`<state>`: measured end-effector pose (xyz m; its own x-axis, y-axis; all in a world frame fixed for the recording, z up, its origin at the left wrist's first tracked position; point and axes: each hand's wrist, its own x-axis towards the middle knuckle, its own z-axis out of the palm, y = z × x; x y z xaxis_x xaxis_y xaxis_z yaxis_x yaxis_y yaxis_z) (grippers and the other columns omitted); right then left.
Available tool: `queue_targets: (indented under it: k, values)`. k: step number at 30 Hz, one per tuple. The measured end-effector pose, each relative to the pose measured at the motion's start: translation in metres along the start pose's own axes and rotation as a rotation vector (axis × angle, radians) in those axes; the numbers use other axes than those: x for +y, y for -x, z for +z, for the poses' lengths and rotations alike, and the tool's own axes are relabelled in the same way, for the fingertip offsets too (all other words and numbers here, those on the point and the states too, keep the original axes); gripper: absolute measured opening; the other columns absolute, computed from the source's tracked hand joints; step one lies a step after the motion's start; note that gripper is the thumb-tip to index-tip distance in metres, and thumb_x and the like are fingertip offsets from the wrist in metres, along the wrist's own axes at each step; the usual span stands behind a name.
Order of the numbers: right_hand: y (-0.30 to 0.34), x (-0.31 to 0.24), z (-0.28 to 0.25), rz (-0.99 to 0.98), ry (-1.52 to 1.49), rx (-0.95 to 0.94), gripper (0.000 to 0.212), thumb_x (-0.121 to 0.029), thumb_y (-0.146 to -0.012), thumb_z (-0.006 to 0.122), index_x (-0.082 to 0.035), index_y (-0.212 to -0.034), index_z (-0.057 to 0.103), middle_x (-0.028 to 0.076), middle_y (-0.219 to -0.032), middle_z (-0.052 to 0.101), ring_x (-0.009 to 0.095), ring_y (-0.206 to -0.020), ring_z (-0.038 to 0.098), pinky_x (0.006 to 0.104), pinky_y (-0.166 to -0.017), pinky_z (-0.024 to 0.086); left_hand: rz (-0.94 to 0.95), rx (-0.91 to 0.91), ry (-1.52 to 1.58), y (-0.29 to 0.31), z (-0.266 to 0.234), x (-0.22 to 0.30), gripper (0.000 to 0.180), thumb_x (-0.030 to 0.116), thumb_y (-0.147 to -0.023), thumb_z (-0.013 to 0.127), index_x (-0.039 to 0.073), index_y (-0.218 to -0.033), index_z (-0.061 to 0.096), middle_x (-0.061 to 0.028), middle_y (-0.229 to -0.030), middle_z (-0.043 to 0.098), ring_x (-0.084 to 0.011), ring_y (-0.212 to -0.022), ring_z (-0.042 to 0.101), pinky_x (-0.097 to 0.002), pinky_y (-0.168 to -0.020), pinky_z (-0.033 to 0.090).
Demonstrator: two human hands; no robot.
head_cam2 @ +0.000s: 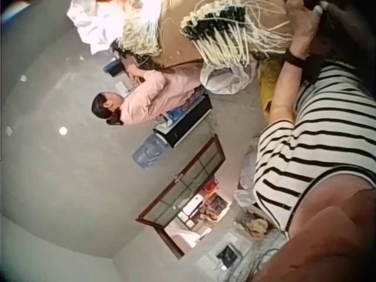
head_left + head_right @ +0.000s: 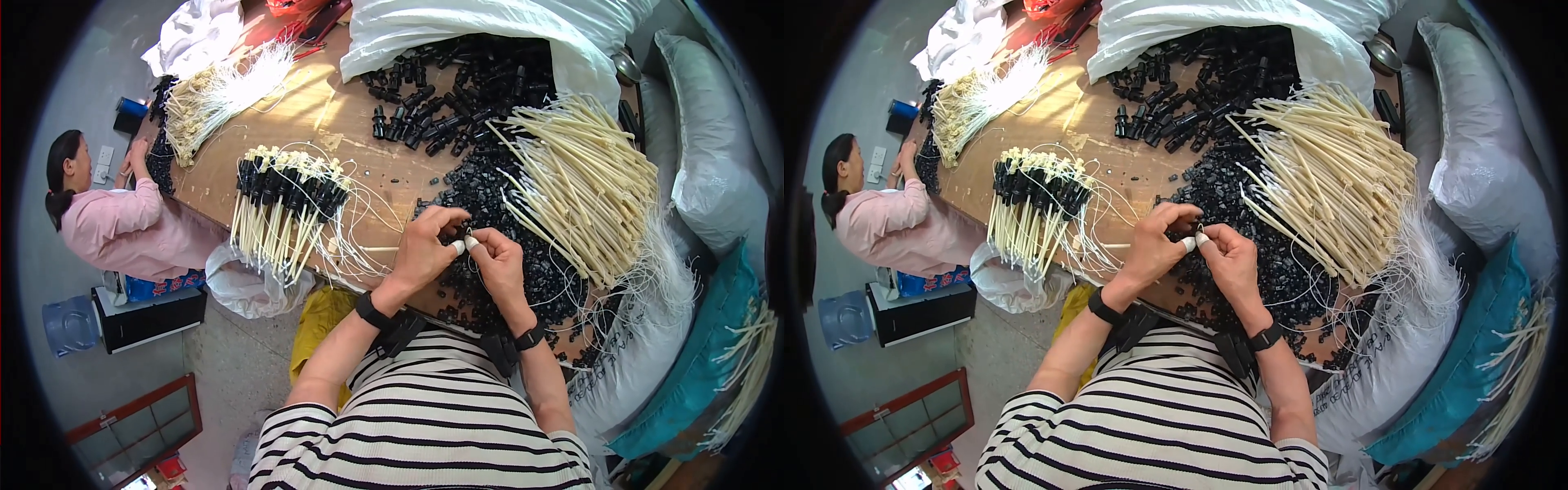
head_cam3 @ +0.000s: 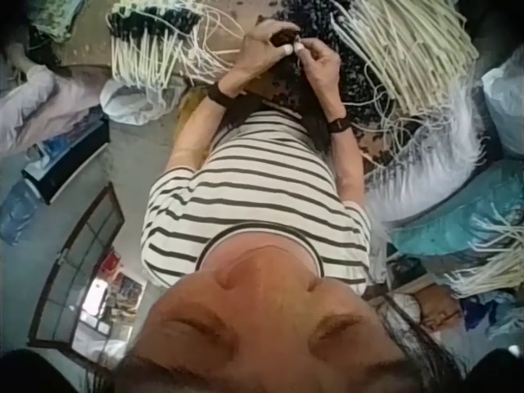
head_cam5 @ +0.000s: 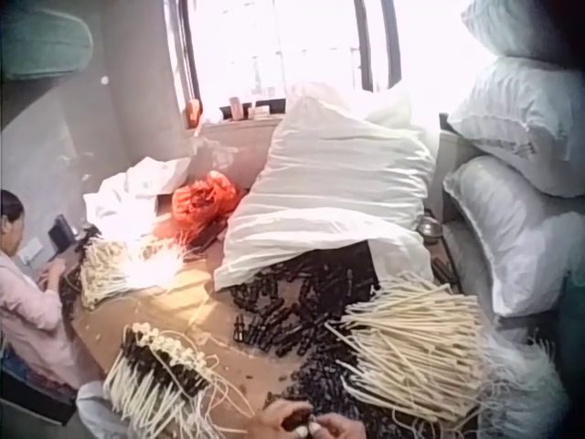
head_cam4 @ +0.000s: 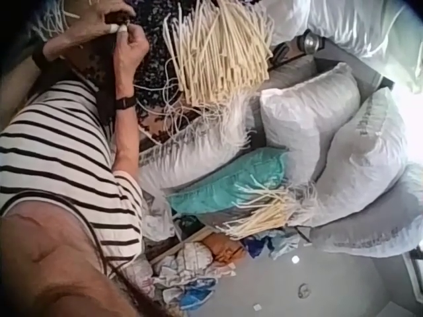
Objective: Manually assembling small black components onto thin white rods at a workbench.
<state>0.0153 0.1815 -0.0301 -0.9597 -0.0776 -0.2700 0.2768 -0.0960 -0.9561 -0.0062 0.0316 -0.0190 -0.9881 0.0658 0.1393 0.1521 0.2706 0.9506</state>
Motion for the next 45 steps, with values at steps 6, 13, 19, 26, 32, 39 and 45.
queue_targets:
  k: [6, 13, 19, 26, 32, 39, 45]
  values:
    - [0.007, -0.004, 0.004, -0.308, 0.524, 0.072, 0.012, -0.012, -0.086, 0.067, -0.001, -0.09, 0.069, -0.003, -0.059, 0.058, 0.003, -0.05, 0.047, 0.0211, -0.047, 0.036, -0.201, -0.097, -0.111, 0.003, -0.011, -0.012, 0.02, 0.0, -0.07, 0.065, 0.003, -0.089, 0.07, -0.0061, -0.084, 0.065, -0.0165, -0.076, 0.063, -0.0265, -0.068, 0.049]
    - [0.007, -0.02, -0.018, 0.093, -0.714, -0.22, 0.014, -0.004, -0.089, 0.06, 0.0, -0.101, 0.067, -0.006, -0.066, 0.054, -0.001, -0.05, 0.035, 0.0161, -0.045, 0.024, 0.277, -0.338, -0.164, 0.002, -0.018, -0.006, 0.029, 0.007, -0.071, 0.063, 0.007, -0.1, 0.065, -0.0118, -0.085, 0.066, -0.0303, -0.076, 0.065, -0.0375, -0.065, 0.051]
    - [0.012, -0.023, -0.008, -0.544, 0.675, -0.083, 0.023, -0.004, -0.085, 0.063, -0.006, -0.106, 0.07, 0.009, -0.081, 0.07, 0.013, -0.067, 0.067, 0.0278, -0.06, 0.05, 0.061, -0.346, -0.279, 0.0, -0.031, -0.01, 0.03, 0.009, -0.072, 0.064, 0.005, -0.101, 0.067, -0.0124, -0.086, 0.068, -0.0276, -0.077, 0.067, -0.0327, -0.066, 0.052]
    - [0.001, -0.026, 0.002, -0.118, 0.446, -0.052, 0.011, -0.007, -0.078, 0.073, -0.003, -0.083, 0.064, -0.001, -0.05, 0.042, 0.005, -0.048, 0.039, 0.0236, -0.047, 0.034, 0.35, -0.279, -0.754, 0.009, -0.036, 0.008, 0.035, 0.012, -0.066, 0.068, 0.01, -0.101, 0.065, -0.0059, -0.075, 0.058, -0.0264, -0.061, 0.06, -0.0371, -0.056, 0.05]
    - [0.001, -0.041, 0.04, -0.507, 0.584, 0.032, 0.037, 0.001, -0.08, 0.069, -0.004, -0.116, 0.063, 0.0, -0.083, 0.063, 0.004, -0.067, 0.052, 0.0178, -0.055, 0.04, 0.362, 0.105, -0.514, 0.008, -0.07, 0.002, 0.02, 0.009, -0.068, 0.07, 0.01, -0.088, 0.068, -0.0067, -0.074, 0.064, -0.0256, -0.06, 0.06, -0.0354, -0.054, 0.049]
    - [-0.005, -0.038, 0.042, -0.671, 0.739, -0.084, 0.027, -0.005, -0.078, 0.07, -0.005, -0.105, 0.067, 0.008, -0.097, 0.068, 0.017, -0.07, 0.061, 0.0275, -0.06, 0.047, 0.155, 0.599, -1.154, -0.013, -0.187, -0.033, 0.025, 0.012, -0.065, 0.067, 0.011, -0.09, 0.065, -0.0039, -0.111, 0.06, -0.0254, -0.112, 0.05, -0.0477, -0.1, 0.03]
    - [-0.006, -0.017, 0.029, -0.571, 0.883, -0.159, 0.031, -0.015, -0.08, 0.071, -0.004, -0.109, 0.065, 0.009, -0.097, 0.066, 0.025, -0.072, 0.063, 0.032, -0.062, 0.048, 0.296, 0.152, -0.65, -0.046, -0.117, -0.027, 0.039, 0.003, -0.069, 0.061, 0.004, -0.108, 0.064, -0.013, -0.112, 0.063, -0.0328, -0.108, 0.056, -0.0399, -0.095, 0.044]
